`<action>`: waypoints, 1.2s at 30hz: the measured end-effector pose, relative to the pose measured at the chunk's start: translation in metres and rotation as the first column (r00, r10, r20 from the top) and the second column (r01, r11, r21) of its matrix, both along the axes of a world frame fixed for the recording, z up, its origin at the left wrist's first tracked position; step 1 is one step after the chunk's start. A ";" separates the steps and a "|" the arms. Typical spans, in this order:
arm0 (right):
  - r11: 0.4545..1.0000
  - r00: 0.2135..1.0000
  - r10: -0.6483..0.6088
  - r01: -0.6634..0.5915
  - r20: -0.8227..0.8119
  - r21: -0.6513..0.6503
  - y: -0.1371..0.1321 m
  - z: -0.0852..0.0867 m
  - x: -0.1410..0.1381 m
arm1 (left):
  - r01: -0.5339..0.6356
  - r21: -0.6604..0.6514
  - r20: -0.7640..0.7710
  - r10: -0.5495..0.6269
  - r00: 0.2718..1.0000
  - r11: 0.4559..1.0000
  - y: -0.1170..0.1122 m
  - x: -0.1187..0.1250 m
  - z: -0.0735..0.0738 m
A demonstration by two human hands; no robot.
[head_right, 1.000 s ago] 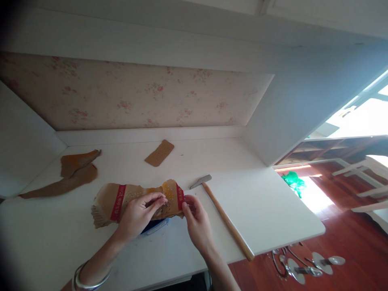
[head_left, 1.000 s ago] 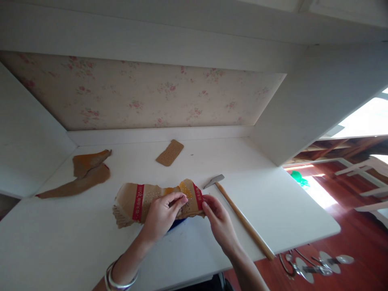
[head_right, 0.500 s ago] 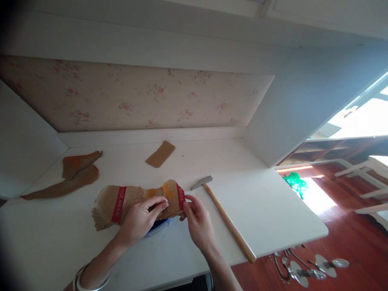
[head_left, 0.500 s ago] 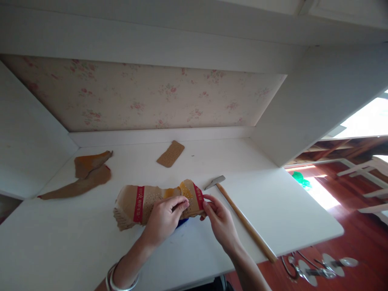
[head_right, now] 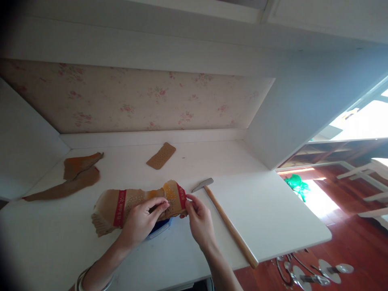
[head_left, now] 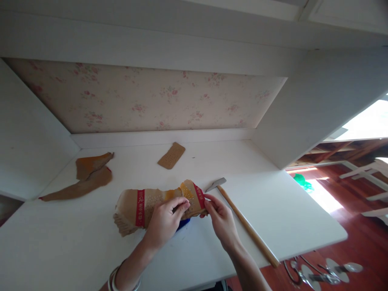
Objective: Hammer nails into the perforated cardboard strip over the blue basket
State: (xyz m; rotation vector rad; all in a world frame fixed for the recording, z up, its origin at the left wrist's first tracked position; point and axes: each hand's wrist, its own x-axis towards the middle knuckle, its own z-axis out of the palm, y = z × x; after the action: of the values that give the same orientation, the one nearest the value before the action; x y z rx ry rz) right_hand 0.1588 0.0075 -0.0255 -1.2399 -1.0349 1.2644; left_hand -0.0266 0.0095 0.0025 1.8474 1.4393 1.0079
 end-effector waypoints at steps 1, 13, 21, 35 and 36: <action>1.000 1.000 -0.003 0.003 -0.002 -0.006 0.000 -0.001 0.000 | -0.001 0.005 0.000 0.001 1.000 1.000 0.000 0.000 -0.001; 1.000 1.000 0.000 0.000 -0.015 -0.020 0.001 -0.004 0.001 | -0.010 0.035 -0.005 0.010 1.000 0.999 0.002 0.001 -0.004; 1.000 1.000 0.014 -0.015 -0.013 -0.023 0.001 -0.005 0.002 | -0.004 0.020 -0.005 0.004 1.000 1.000 0.002 0.001 -0.004; 1.000 0.999 0.029 -0.029 -0.045 -0.001 -0.003 0.005 0.001 | -0.084 -0.055 0.121 0.090 0.989 0.995 0.003 0.001 -0.002; 1.000 0.998 0.024 -0.024 -0.050 0.000 -0.004 0.007 0.001 | -0.090 -0.030 0.113 0.093 0.989 0.995 0.002 0.001 -0.001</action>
State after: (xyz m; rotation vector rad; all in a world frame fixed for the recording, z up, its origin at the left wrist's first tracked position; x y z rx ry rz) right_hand 0.1599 0.0036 -0.0189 -1.1935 -1.0160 1.3076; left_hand -0.0257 0.0111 0.0018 1.6905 1.4719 1.1166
